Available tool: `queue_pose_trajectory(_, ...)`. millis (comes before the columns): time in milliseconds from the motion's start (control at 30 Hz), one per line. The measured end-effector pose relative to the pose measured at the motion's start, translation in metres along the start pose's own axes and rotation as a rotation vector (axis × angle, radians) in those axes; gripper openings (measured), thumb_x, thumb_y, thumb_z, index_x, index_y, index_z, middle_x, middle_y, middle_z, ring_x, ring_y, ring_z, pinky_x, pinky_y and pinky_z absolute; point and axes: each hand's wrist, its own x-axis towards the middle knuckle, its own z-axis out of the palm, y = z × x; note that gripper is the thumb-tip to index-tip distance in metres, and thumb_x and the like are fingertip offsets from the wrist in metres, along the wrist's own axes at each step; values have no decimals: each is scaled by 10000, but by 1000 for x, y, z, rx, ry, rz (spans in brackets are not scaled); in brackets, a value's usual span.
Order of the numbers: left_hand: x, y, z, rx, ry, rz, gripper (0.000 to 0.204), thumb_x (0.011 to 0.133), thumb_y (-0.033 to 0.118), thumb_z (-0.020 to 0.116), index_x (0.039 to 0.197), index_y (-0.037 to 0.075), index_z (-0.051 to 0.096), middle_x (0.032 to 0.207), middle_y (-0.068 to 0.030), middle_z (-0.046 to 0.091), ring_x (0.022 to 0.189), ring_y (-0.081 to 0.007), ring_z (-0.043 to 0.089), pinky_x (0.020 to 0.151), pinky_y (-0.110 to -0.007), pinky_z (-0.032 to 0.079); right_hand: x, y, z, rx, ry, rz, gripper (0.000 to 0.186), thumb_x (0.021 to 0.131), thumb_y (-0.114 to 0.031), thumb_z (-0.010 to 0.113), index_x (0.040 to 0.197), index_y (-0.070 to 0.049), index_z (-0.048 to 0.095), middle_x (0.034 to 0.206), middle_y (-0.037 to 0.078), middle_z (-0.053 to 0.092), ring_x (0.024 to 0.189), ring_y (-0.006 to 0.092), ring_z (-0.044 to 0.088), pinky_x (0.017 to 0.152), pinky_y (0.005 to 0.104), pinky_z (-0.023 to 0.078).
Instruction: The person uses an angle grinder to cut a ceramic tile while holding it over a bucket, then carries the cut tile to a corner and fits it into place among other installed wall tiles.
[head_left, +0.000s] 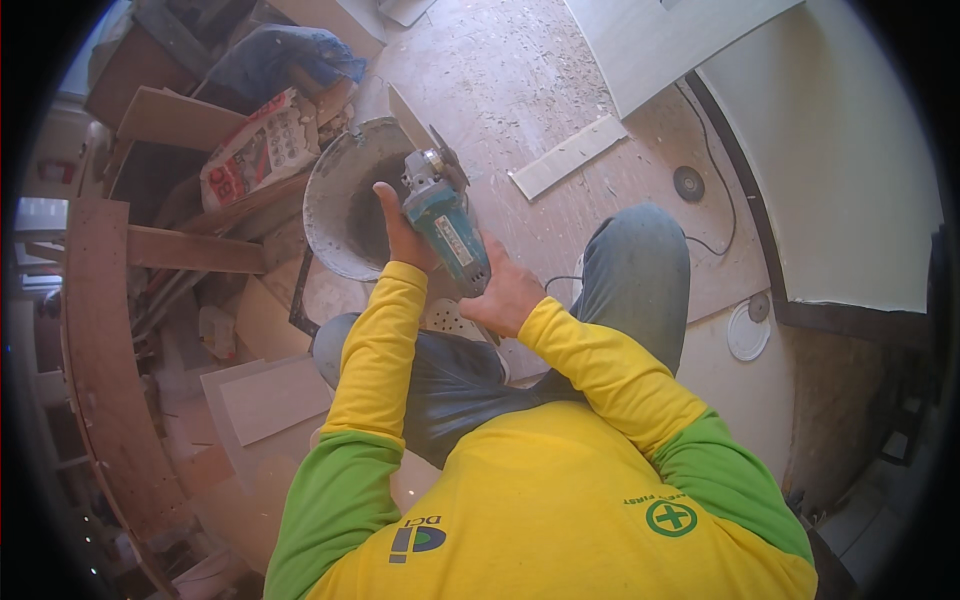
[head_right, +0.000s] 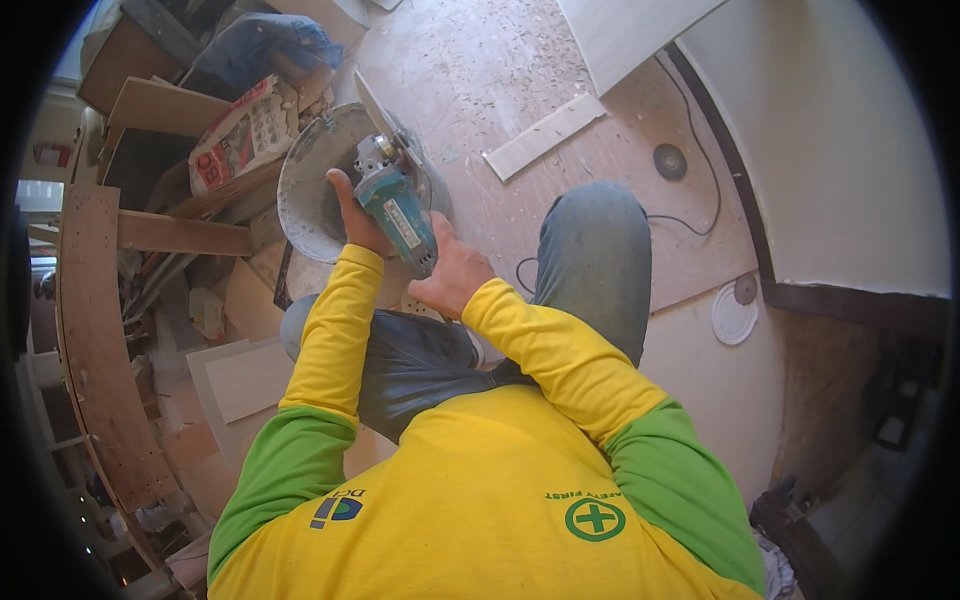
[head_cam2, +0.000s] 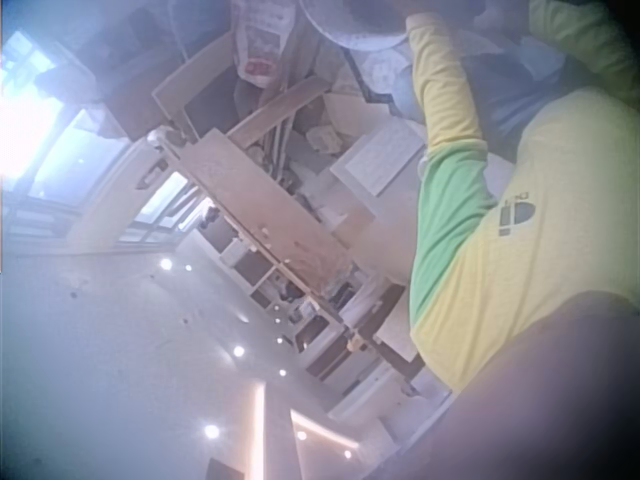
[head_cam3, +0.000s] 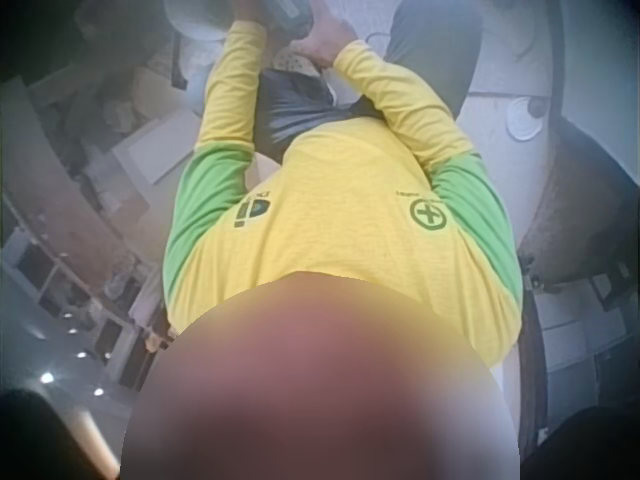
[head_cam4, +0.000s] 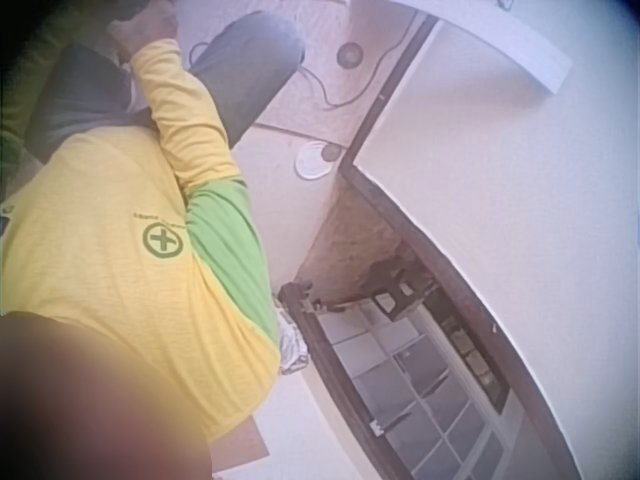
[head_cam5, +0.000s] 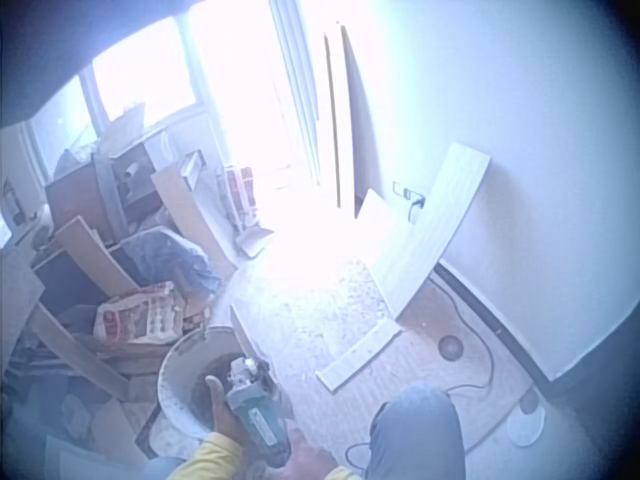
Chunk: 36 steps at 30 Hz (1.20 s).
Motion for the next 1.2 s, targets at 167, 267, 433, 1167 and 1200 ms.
queue_pose_trajectory(167, 1, -1, -2, 21, 19, -21, 986, 774, 905, 388, 1257, 73, 601, 1063, -82, 664, 914, -229, 634, 837, -357, 533, 0, -1, 0, 21, -5, 18, 936, 684, -276, 701, 1481, -86, 248, 1093, 332, 632, 1021, 499, 620, 942, 487, 495)
queue_pose_trajectory(267, 2, -1, -3, 27, 6, -24, 979, 781, 901, 379, 1246, 71, 610, 1053, -73, 668, 905, -223, 636, 830, -351, 535, 1, -1, -1, -1, -13, 27, 992, 675, -294, 697, 1512, -63, 216, 1093, 322, 634, 991, 484, 636, 909, 467, 520)
queue_pose_trajectory(433, 4, 0, -5, 43, -33, -21, 996, 792, 895, 367, 1269, 52, 599, 1086, -69, 667, 926, -210, 634, 848, -335, 528, 3, 0, 0, -14, -18, 34, 989, 676, -296, 700, 1511, -80, 217, 1076, 321, 640, 987, 482, 639, 912, 467, 519)
queue_pose_trajectory(1167, 4, -4, -6, 77, -10, -13, 1032, 788, 905, 330, 1296, 47, 596, 1123, -73, 671, 973, -206, 633, 891, -323, 518, 8, 7, 4, 1, 1, 24, 966, 671, -300, 710, 1494, -109, 242, 1109, 306, 635, 998, 479, 637, 923, 470, 517)
queue_pose_trajectory(1200, 5, -4, -6, 77, -10, -14, 1032, 788, 905, 330, 1296, 47, 596, 1123, -73, 671, 973, -206, 633, 891, -323, 518, 8, 7, 4, 0, 0, 27, 966, 671, -300, 710, 1494, -109, 242, 1109, 306, 635, 998, 479, 637, 923, 470, 517)
